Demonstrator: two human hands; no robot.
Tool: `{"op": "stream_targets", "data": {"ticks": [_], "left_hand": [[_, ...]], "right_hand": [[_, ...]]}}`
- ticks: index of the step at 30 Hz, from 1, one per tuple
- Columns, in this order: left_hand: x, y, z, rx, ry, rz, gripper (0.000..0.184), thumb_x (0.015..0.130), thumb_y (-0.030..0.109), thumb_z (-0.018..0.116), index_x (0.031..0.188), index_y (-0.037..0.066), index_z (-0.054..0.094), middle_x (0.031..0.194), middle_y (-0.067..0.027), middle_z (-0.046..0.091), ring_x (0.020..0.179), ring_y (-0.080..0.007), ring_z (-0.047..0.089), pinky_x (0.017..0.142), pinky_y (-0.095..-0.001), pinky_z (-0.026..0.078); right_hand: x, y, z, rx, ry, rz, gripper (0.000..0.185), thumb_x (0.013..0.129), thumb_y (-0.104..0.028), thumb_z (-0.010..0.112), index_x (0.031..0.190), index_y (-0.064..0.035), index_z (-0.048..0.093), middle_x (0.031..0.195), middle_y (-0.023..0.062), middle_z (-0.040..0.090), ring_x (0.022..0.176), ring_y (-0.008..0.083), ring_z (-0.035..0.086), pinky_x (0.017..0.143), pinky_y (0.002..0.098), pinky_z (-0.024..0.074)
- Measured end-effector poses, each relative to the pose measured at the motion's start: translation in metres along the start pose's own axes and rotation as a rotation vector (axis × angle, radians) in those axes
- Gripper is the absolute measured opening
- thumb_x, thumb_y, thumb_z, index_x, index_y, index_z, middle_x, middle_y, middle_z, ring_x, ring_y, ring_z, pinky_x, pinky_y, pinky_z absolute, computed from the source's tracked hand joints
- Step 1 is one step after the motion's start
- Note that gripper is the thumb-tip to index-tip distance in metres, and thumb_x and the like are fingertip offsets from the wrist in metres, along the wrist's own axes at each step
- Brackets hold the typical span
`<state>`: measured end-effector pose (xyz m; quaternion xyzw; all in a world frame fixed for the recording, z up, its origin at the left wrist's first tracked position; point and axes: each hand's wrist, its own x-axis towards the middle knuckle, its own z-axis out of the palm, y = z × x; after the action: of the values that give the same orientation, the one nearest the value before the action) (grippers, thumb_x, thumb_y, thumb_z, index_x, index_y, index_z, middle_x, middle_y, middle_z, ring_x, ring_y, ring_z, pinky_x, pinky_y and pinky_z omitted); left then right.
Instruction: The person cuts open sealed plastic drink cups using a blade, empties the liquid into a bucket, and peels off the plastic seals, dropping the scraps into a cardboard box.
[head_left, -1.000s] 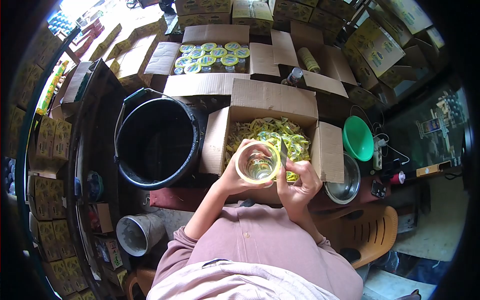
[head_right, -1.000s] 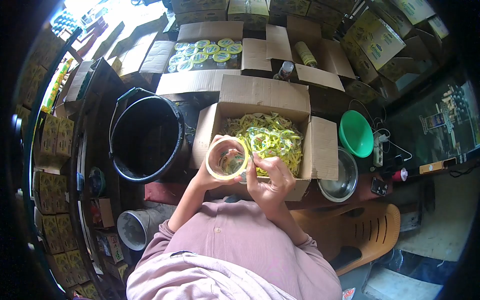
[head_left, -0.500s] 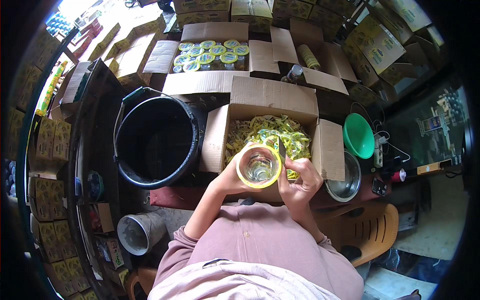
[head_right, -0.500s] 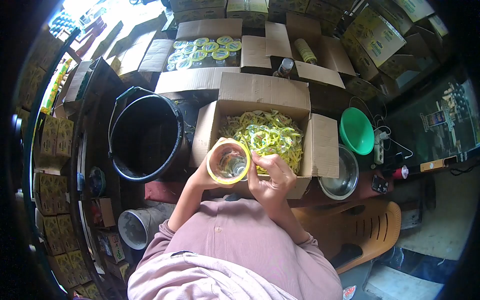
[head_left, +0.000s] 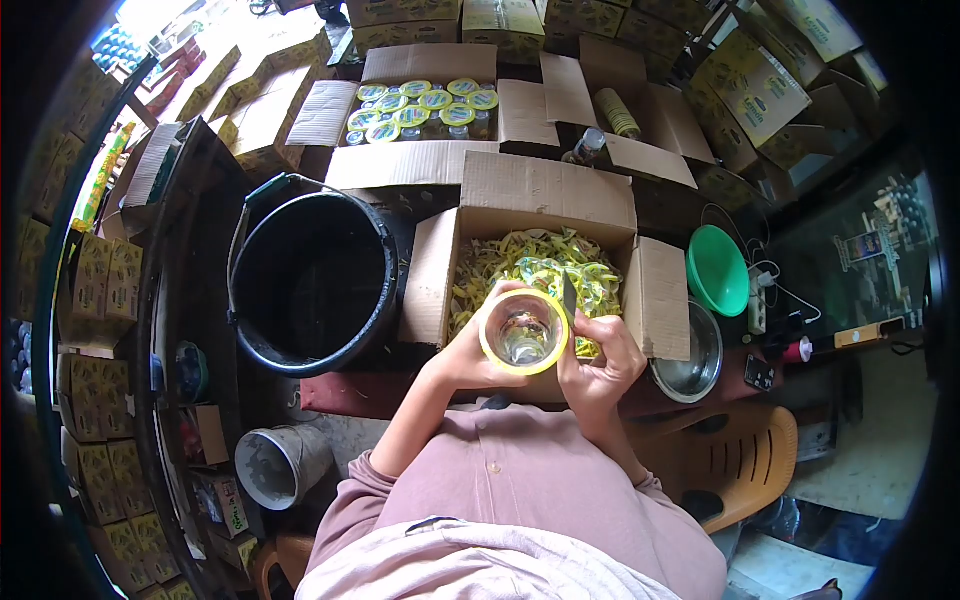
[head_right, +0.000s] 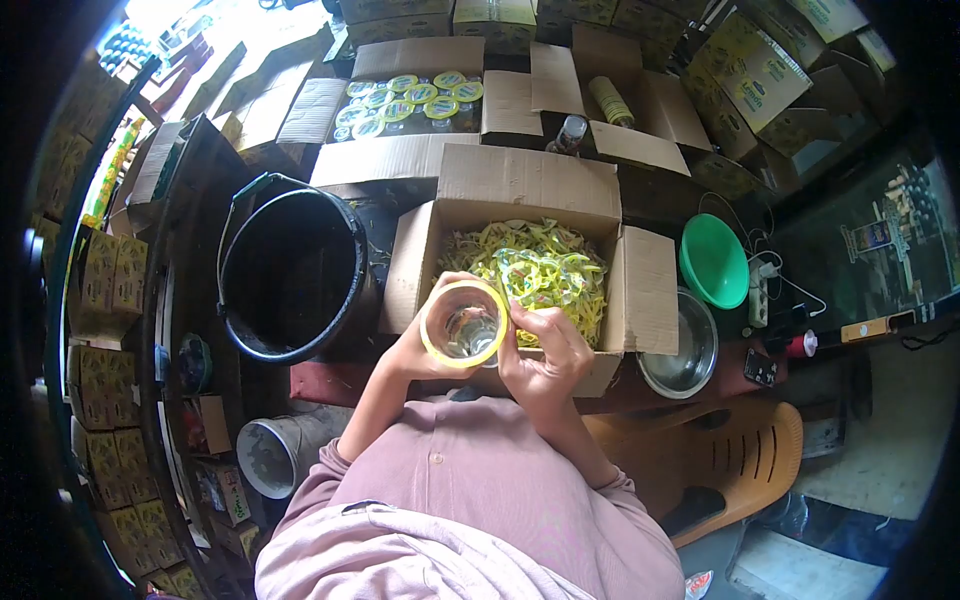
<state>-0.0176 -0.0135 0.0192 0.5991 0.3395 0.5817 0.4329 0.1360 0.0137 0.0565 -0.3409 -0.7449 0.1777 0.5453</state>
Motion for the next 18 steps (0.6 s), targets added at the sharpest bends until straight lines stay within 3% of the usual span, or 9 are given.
{"op": "stream_targets", "data": {"ticks": [2,3,6,7,11,18], "left_hand": [[-0.001,-0.003,0.005,-0.102,0.089,-0.049,0.062,0.057,0.009,0.075,0.111,0.001,0.045,0.111,-0.0106,0.045,0.105,-0.0189,0.046,0.091,-0.0314,0.040],[0.000,-0.007,0.001,-0.065,0.036,-0.011,0.063,0.061,0.008,0.074,0.114,0.002,0.042,0.113,-0.0099,0.044,0.107,-0.0187,0.045,0.093,-0.0323,0.038],[-0.004,-0.007,0.008,-0.396,0.128,-0.155,0.063,0.065,0.007,0.072,0.118,0.003,0.037,0.116,-0.0095,0.042,0.112,-0.0179,0.043,0.096,-0.0330,0.036],[-0.006,-0.008,0.009,-0.411,0.114,-0.141,0.061,0.071,0.007,0.069,0.122,0.004,0.034,0.119,-0.0095,0.041,0.116,-0.0175,0.040,0.098,-0.0338,0.034],[-0.006,-0.012,0.009,-0.380,0.112,-0.109,0.064,0.075,0.009,0.065,0.128,0.004,0.029,0.120,-0.0096,0.040,0.116,-0.0186,0.039,0.098,-0.0354,0.034],[-0.007,-0.012,0.014,-0.349,0.149,-0.109,0.066,0.071,0.006,0.068,0.126,0.004,0.031,0.118,-0.0095,0.041,0.113,-0.0178,0.041,0.097,-0.0345,0.035]], "right_hand": [[0.001,-0.003,0.000,-0.011,0.035,0.007,0.016,0.065,0.005,0.067,0.079,-0.0017,0.063,0.070,0.0093,0.062,0.062,0.0167,0.061,0.057,0.0260,0.0481],[0.001,-0.003,0.000,-0.015,0.037,0.015,0.014,0.066,0.005,0.067,0.078,-0.0016,0.063,0.071,0.0095,0.062,0.063,0.0166,0.061,0.057,0.0261,0.0482],[-0.001,-0.003,0.001,-0.026,0.044,0.029,0.012,0.067,0.003,0.068,0.076,-0.0015,0.062,0.071,0.0096,0.063,0.063,0.0166,0.062,0.057,0.0261,0.0485],[-0.002,-0.003,0.002,-0.029,0.047,0.026,0.013,0.067,0.003,0.068,0.077,-0.0016,0.062,0.071,0.0095,0.063,0.063,0.0166,0.062,0.057,0.0261,0.0485],[-0.003,-0.003,0.002,-0.055,0.045,0.017,0.015,0.066,0.003,0.068,0.080,-0.0020,0.064,0.070,0.0089,0.062,0.062,0.0167,0.062,0.057,0.0261,0.0484],[-0.001,-0.004,0.005,-0.068,0.039,-0.041,0.019,0.066,0.003,0.068,0.084,-0.0028,0.065,0.070,0.0080,0.061,0.062,0.0168,0.062,0.058,0.0262,0.0486]]}}
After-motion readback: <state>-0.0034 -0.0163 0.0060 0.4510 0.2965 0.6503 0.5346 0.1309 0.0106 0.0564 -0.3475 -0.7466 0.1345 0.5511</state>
